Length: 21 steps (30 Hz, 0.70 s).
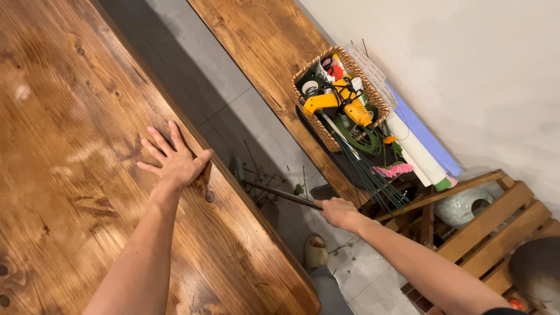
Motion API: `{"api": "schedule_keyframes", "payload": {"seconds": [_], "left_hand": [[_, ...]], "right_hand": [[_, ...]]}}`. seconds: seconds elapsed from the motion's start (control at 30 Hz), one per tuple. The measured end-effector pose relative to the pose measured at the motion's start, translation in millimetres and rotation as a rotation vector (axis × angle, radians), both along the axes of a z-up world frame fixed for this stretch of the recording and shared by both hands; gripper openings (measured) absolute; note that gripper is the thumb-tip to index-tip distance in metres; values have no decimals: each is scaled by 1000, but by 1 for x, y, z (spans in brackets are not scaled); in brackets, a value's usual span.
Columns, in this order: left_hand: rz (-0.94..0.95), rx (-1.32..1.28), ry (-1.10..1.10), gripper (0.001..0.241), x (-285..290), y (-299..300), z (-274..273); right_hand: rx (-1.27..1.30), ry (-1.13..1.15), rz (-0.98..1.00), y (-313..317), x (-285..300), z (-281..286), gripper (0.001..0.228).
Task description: The person sweeps plant debris and trimmings from a tile floor using a broom and dustpan, then picks up remaining floral stems by hand and places them into a black trash bag.
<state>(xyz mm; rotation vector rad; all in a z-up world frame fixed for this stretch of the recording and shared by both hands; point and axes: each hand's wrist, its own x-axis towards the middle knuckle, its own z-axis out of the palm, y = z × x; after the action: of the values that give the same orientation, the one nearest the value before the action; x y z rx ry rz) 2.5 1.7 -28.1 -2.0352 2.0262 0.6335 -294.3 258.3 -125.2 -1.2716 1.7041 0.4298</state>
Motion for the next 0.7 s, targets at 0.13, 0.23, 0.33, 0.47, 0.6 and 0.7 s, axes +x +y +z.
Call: {"api": "schedule_keyframes", "payload": {"seconds": [0.13,0.23,0.33,0.47,0.6,0.7], "left_hand": [[-4,-6,3,114,0,0,1],[5,-2,11,114,1,-1,1],[-8,-7,8,112,-1,1,3],[-7,-3,16,114,0,-1,-3],[-3,1,9,113,-1,1,2],[-8,0,3,113,1,-1,-2]], "right_hand": [[21,72,25,28,-25,23,45],[34,199,70,53,-34,27,44],[-166,331,207,54,-44,37,39],[-264,376,279,53,-60,76,31],[-114,246,129,34,-58,107,43],[-9,120,7,15,-24,134,45]]}}
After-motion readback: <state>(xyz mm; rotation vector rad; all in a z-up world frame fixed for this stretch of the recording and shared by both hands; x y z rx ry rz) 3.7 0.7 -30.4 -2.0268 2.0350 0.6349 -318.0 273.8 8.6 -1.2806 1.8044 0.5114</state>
